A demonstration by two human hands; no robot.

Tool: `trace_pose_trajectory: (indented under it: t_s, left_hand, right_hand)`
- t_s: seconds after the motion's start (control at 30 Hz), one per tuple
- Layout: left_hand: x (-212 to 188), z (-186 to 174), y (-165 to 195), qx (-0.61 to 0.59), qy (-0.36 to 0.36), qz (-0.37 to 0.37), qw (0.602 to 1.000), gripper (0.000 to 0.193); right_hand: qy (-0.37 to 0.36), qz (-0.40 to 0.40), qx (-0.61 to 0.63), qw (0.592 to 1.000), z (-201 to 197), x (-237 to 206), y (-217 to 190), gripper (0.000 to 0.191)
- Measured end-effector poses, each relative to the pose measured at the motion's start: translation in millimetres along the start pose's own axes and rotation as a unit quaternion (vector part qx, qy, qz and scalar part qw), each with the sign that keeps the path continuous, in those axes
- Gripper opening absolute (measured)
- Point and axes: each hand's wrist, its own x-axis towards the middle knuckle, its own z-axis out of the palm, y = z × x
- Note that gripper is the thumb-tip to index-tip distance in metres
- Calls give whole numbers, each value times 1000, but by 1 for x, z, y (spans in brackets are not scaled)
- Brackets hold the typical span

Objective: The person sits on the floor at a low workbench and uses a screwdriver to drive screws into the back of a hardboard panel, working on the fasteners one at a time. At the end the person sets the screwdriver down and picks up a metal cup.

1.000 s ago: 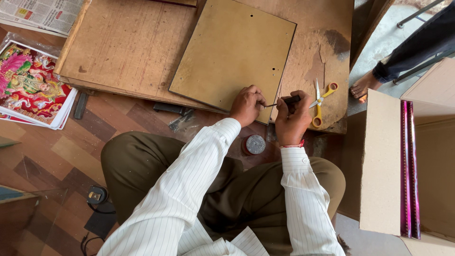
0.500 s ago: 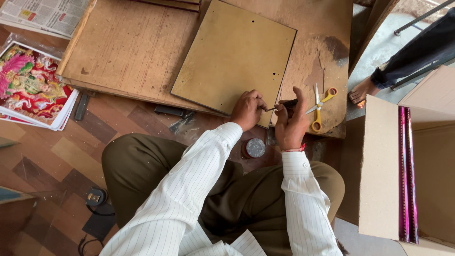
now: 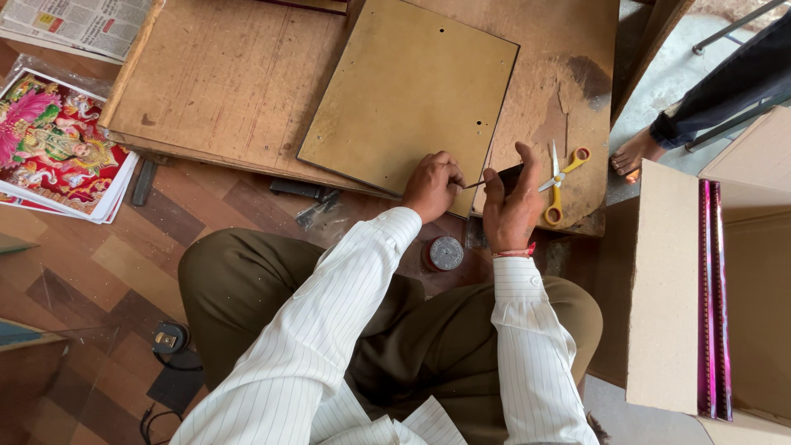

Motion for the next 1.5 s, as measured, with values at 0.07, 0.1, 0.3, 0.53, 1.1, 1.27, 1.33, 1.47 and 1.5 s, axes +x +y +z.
trace_pose_trajectory:
  t_s: [0.07,0.1,0.3,0.53,1.1,1.27,1.33,1.47,1.5]
  left_hand:
    - [0,0,0,-3,2,7,1000,8]
    - [0,0,0,-2,3,11,1000,8]
    - [0,2,-4,-2,6,20,1000,9]
    - [0,3,-6,-4,0,15,1000,11]
    - [-1,7,-9,6,-9,3,1000,9]
    - [-2,8,-9,6,-7,2,1000,9]
    - [-2,7,-10,11,-6,4,1000,9]
    - [-2,6,-12,1,-10,12,1000,9]
    - [-2,7,-13,-2,-12,14,1000,9]
  right_hand:
    - [-18,44,58,997,0,3,3,47]
    - [-29,77,106,991,1,4,5,45]
    - [-32,103,167,980,5,5,11,43]
    - [-2,101,139,985,10,10,11,50]
    - [-23,123,189,974,11,6,20,50]
    - [-19,75,124,989,8,4,13,73]
    - [-42,75,95,992,7,6,13,70]
    - [-58,80,157,983,7,7,19,64]
    - [-62,106,184,975,8,8,21,62]
